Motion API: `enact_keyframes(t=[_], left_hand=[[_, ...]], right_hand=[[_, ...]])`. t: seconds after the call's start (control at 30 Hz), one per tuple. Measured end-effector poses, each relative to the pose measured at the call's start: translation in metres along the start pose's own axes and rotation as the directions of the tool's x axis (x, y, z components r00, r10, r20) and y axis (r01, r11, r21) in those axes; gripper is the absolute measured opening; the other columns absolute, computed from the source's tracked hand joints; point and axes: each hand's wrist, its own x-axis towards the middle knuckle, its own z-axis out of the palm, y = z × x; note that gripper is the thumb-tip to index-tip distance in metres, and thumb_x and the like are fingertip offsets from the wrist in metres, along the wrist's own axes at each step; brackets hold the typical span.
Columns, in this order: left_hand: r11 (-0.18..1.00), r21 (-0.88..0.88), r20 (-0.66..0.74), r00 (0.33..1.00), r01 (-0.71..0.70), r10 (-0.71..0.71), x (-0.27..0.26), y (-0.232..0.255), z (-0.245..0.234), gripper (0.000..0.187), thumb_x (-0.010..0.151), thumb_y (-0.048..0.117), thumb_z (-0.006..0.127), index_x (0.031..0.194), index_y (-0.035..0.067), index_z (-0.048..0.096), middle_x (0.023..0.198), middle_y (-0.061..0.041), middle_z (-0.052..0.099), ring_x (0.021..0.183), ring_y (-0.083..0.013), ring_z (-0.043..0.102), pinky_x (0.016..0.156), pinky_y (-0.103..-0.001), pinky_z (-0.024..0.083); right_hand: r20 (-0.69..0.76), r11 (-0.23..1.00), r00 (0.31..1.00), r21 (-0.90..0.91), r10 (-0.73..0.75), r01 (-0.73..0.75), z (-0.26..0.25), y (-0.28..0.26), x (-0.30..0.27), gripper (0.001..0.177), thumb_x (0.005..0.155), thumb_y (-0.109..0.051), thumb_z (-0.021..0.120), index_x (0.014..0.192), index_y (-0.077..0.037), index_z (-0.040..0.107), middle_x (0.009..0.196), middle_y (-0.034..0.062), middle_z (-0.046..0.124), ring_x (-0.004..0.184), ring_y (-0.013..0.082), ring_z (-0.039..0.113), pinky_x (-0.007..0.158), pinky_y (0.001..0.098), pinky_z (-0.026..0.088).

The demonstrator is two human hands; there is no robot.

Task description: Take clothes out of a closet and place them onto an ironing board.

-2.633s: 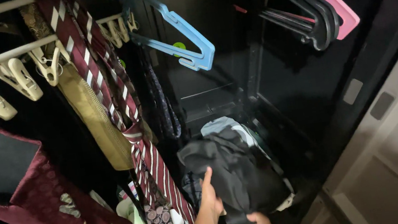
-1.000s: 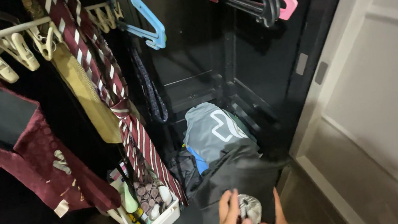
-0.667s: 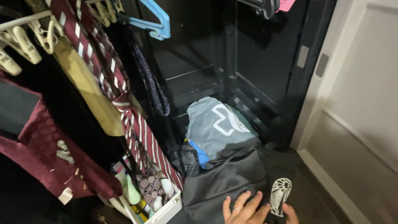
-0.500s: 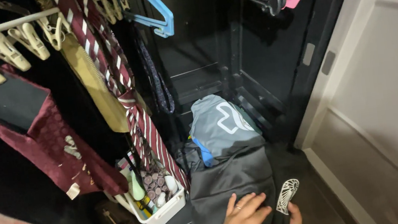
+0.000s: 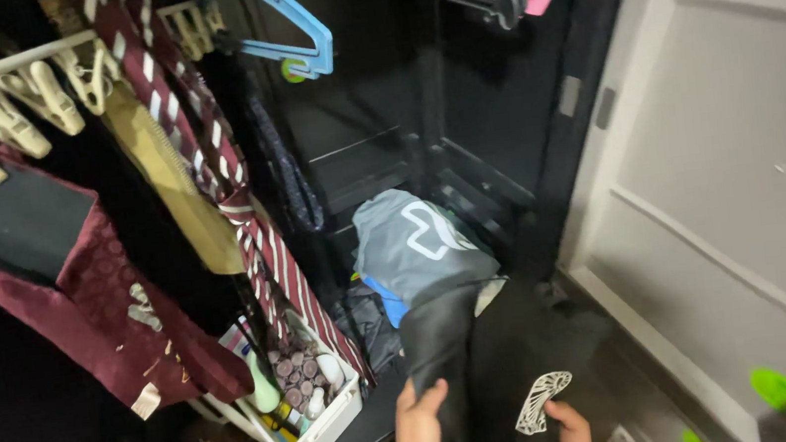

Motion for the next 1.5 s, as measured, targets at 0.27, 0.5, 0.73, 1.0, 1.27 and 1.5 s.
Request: enact_keyframes(t=[0.27,0.5,0.73,1.0,1.27,1.5], left_hand=[[0.780,-0.622,-0.100,0.995,-0.063,0.001,-0.040,-0.013,-0.035,0.045,0.086,0.013,0.066,0.128,-0.005,0.064,0.121,-0.015,0.072,0.108,-0.0303,0.069,0.097,-0.042,0.051],[0.989,0.102,0.449,0.892,-0.109,0.052,-0.064,-0.119,-0.028,0.061,0.081,0.018,0.079,0.134,-0.006,0.060,0.133,-0.019,0.070,0.123,-0.0332,0.066,0.108,-0.041,0.048],[0.943,-0.036,0.812,0.541,-0.330,0.220,-0.186,-0.022,0.020,0.087,0.071,0.013,0.086,0.144,0.001,0.041,0.131,-0.012,0.062,0.120,-0.0245,0.061,0.103,-0.038,0.048],[0.825,-0.188,0.837,0.526,0.533,-0.149,-0.232,-0.106,0.018,0.058,0.081,0.010,0.076,0.134,0.000,0.058,0.119,-0.010,0.070,0.106,-0.0253,0.069,0.095,-0.040,0.056],[0.479,0.081,0.825,0.212,0.874,-0.525,-0.303,-0.160,0.011,0.062,0.086,0.042,0.062,0.131,-0.001,0.063,0.123,-0.022,0.072,0.107,-0.0382,0.072,0.102,-0.049,0.054],[0.302,0.450,0.615,-0.047,0.840,-0.787,-0.362,-0.132,0.009,0.081,0.084,0.051,0.072,0.141,-0.005,0.058,0.133,-0.027,0.065,0.112,-0.0425,0.067,0.104,-0.051,0.052]], right_hand=[[-0.180,0.849,0.863,0.171,-0.472,0.500,0.017,0.029,-0.105,0.057,0.083,-0.026,0.056,0.135,-0.003,0.060,0.124,0.0147,0.071,0.112,0.0346,0.067,0.102,0.0501,0.048],[0.142,0.665,0.658,0.305,-0.740,0.682,-0.069,0.072,-0.167,0.045,0.097,-0.014,0.053,0.134,0.009,0.045,0.130,0.0263,0.058,0.120,0.0438,0.055,0.105,0.0605,0.041],[-0.040,0.771,0.803,-0.311,-0.595,0.555,0.042,0.066,-0.298,0.065,0.092,-0.029,0.056,0.148,0.001,0.045,0.146,0.0230,0.055,0.135,0.0390,0.049,0.115,0.0494,0.033],[0.441,-0.481,0.496,-0.875,-0.748,0.053,0.054,0.064,-0.444,0.073,0.091,-0.027,0.059,0.156,-0.009,0.032,0.169,0.0292,0.009,0.155,0.0460,0.009,0.119,0.0490,0.009],[-0.288,0.412,0.534,-0.902,-0.795,0.128,-0.036,0.060,-0.594,0.086,0.084,-0.029,0.075,0.159,-0.020,0.033,0.157,0.0176,0.042,0.130,0.0343,0.033,0.102,0.0462,0.021],[-0.384,0.749,0.676,-0.532,-0.629,0.395,-0.102,0.151,-0.650,0.069,0.076,-0.008,0.080,0.141,0.000,0.057,0.126,0.0107,0.071,0.111,0.0173,0.066,0.100,0.0352,0.049]])
